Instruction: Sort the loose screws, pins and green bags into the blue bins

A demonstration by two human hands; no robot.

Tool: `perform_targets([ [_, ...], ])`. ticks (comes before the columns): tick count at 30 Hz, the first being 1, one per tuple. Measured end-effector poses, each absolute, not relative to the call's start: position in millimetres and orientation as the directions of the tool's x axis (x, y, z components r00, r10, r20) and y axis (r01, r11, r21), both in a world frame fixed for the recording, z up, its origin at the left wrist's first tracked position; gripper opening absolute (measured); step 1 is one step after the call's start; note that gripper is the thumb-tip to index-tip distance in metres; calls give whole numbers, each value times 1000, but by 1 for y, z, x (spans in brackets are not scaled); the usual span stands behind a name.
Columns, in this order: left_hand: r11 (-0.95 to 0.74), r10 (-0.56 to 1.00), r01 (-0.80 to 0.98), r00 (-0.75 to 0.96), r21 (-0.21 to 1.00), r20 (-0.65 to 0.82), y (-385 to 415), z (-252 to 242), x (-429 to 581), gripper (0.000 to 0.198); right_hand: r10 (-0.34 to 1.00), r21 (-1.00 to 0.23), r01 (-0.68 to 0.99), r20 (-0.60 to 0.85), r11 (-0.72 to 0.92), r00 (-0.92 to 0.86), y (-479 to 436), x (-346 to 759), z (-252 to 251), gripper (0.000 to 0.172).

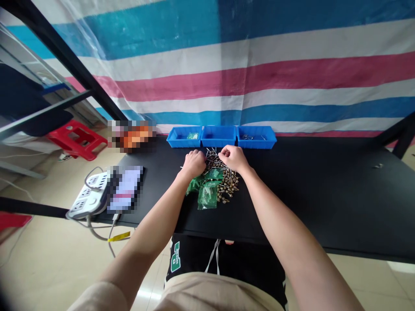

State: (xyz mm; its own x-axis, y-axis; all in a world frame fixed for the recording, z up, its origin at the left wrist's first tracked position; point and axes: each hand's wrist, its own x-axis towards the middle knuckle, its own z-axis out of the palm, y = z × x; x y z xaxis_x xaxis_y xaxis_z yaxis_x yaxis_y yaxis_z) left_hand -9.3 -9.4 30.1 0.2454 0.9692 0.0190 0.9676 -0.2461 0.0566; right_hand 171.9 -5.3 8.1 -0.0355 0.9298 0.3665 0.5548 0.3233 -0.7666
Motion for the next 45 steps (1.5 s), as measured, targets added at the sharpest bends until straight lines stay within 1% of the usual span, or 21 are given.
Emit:
perform_targets([
  [4, -226, 972, 971, 219, 84, 84, -11, 32, -8, 25, 917, -740, 580, 398, 340, -29, -4, 166, 8, 15],
  [6, -229, 967, 968, 215, 103, 136, -11, 33, -7, 24, 888, -701, 602, 458, 383, -32, -5, 165, 4, 13],
  [8, -264, 953, 957, 240, 117, 184, -11, 34, -7, 22, 845, -643, 626, 533, 441, -48, -6, 164, 0, 19],
  [11, -377, 908, 920, 344, 105, 240, -12, 33, -7, 19, 789, -551, 643, 598, 532, -141, -8, 165, -1, 30],
  [14, -459, 865, 884, 421, 92, 273, -12, 33, -6, 17, 751, -465, 650, 607, 601, -260, -11, 165, 1, 27],
  [17, -471, 858, 875, 425, 112, 288, -13, 33, -6, 16, 733, -431, 655, 616, 621, -289, -14, 163, 2, 27],
  [21, -470, 855, 869, 405, 153, 324, -12, 33, -7, 16, 732, -452, 654, 638, 606, -238, -16, 163, -1, 23],
  [24, -476, 848, 854, 382, 211, 367, -11, 32, -8, 14, 738, -481, 645, 644, 594, -200, -15, 164, -4, 21],
  [27, -537, 819, 780, 390, 321, 422, -9, 30, -8, 11, 740, -498, 634, 647, 592, -183, -14, 165, -5, 20],
  [30, -623, 774, 631, 414, 461, 479, -8, 26, -7, 11, 738, -484, 628, 635, 610, -228, -14, 165, -3, 22],
  [32, -638, 766, 562, 400, 527, 503, -7, 24, -6, 12, 735, -475, 623, 629, 621, -254, -15, 165, -2, 23],
  [34, -624, 779, 537, 371, 568, 506, -6, 23, -6, 14, 742, -486, 625, 627, 611, -237, -15, 165, -2, 22],
  [38, -581, 811, 549, 334, 601, 479, -6, 25, -7, 22, 763, -538, 623, 627, 568, -154, -16, 165, -1, 19],
  [41, -548, 832, 598, 318, 585, 455, -6, 26, -8, 24, 773, -573, 581, 612, 578, -165, -17, 166, 2, 18],
  [43, -529, 843, 627, 310, 572, 440, -7, 27, -9, 23, 803, -619, 550, 569, 561, -178, -18, 166, 5, 19],
  [45, -523, 846, 640, 311, 563, 433, -7, 28, -9, 21, 850, -694, 511, 501, 508, -165, -20, 166, 9, 19],
])
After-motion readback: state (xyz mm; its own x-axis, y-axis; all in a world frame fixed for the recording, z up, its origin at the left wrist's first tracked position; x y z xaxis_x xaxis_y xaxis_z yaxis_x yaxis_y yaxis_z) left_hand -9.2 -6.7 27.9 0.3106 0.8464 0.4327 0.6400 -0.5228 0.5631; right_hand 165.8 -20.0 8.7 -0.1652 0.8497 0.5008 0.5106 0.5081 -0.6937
